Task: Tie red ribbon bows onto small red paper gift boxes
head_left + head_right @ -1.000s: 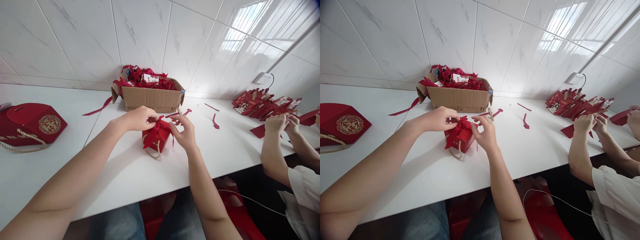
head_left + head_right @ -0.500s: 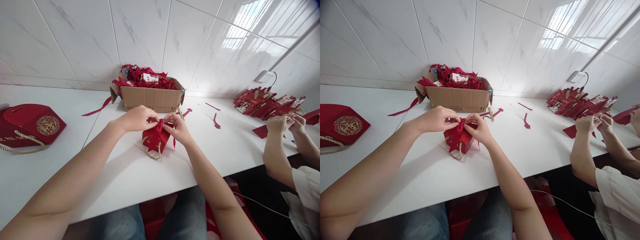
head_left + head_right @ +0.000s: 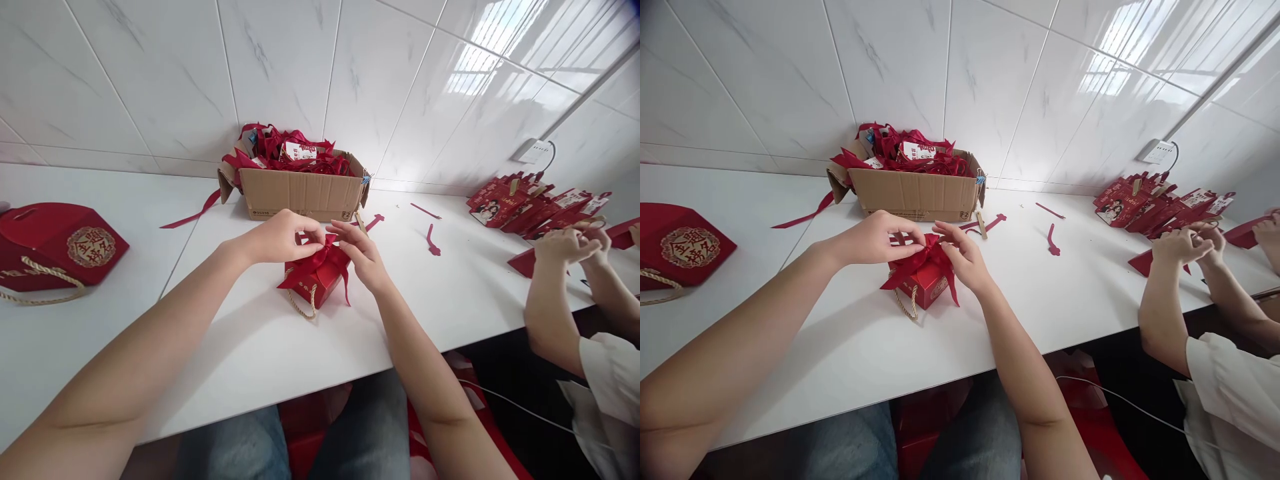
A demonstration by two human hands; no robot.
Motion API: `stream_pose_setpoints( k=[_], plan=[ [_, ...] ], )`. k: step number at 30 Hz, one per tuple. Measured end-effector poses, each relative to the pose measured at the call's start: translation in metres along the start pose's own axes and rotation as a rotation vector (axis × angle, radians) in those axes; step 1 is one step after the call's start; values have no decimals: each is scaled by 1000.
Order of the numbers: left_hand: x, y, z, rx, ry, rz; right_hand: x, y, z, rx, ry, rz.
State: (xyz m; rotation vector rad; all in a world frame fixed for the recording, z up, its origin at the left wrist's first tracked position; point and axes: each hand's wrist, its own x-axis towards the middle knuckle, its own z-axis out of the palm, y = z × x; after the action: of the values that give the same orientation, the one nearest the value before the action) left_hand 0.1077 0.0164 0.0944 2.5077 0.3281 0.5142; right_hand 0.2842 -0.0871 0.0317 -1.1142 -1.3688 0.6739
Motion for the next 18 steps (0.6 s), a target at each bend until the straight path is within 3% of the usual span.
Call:
stream_pose_setpoints(
  k=[3, 12, 18],
  plan=[
    [1, 0, 2, -41, 12, -33, 0, -1, -1, -36, -30, -18],
    [2, -6, 1, -81, 13, -57, -2, 0, -3, -199, 85, -134],
    [2, -7, 4, 40, 27, 13, -3, 0, -4, -420, 73, -373]
  ],
)
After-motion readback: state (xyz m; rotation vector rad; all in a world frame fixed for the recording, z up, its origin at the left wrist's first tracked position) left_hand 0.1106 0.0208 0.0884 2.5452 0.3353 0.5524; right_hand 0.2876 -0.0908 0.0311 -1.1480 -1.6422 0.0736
